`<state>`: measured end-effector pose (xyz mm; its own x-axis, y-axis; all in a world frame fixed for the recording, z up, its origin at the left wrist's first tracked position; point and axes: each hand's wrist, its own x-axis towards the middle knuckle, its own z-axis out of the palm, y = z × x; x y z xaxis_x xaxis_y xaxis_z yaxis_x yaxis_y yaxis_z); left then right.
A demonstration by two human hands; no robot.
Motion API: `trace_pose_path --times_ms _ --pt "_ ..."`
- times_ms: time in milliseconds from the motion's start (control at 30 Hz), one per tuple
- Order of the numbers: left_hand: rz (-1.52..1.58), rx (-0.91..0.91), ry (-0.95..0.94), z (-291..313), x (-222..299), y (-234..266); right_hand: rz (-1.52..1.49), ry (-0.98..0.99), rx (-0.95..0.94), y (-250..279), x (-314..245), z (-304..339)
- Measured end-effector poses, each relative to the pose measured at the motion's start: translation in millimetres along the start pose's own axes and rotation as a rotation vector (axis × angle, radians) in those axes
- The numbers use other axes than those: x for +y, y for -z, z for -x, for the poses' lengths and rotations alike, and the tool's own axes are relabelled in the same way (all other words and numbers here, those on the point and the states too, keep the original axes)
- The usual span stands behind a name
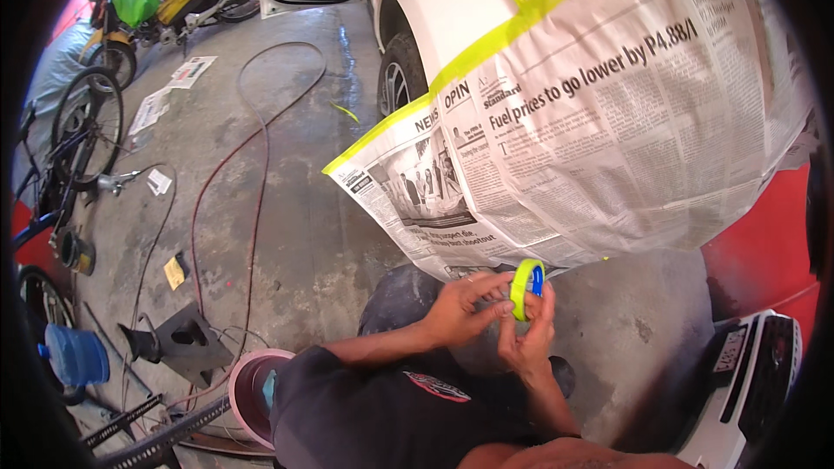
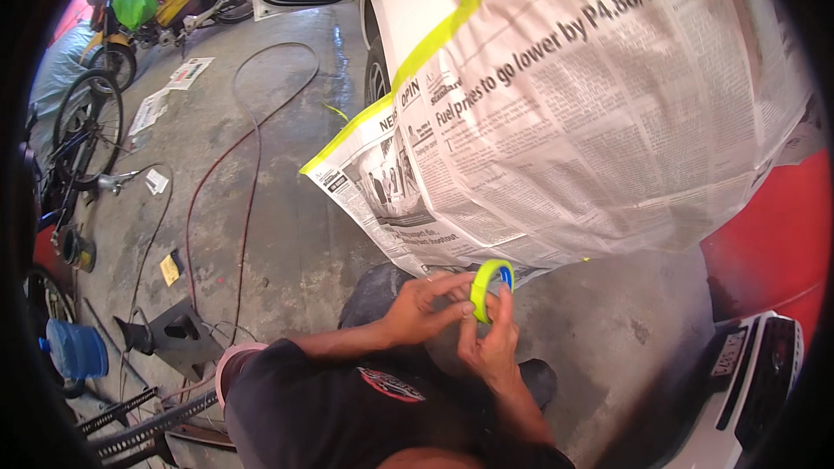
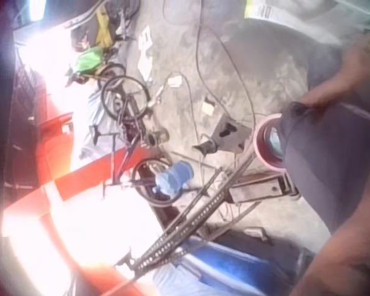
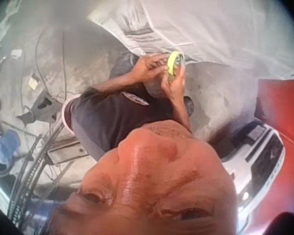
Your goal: The person places sheets of newspaper over the rear quarter panel and trunk of a white car and secures them with yellow masking tape. The person smooths the paper and applies tape along edges to hold the newspaper in place.
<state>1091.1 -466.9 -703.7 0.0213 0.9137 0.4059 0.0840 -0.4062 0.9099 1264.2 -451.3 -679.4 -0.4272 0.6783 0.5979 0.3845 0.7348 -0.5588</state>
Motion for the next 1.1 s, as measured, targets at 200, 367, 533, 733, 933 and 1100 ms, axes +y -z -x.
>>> trace_pose_path --times_ms 200,367,533,733,933,1100 --pt "0.136 0.121 0.048 16 1 50 0.116 0.054 -0.178 -22 -37 -25" --pt "-0.100 0.126 -0.128 13 7 80 0.180 0.007 -0.230 -31 -52 -37" --pt "-0.195 0.491 -0.204 -45 9 118 -0.019 -0.370 -0.281 -19 -102 -61" --pt "-0.327 0.732 -0.279 -160 45 201 -0.100 -0.691 -0.189 5 -107 -26" --pt "-0.183 0.561 -0.199 -189 67 192 -0.077 -0.705 -0.140 39 -97 11" --pt "-0.219 0.531 -0.191 -199 64 184 -0.099 -0.663 -0.004 49 -100 15"
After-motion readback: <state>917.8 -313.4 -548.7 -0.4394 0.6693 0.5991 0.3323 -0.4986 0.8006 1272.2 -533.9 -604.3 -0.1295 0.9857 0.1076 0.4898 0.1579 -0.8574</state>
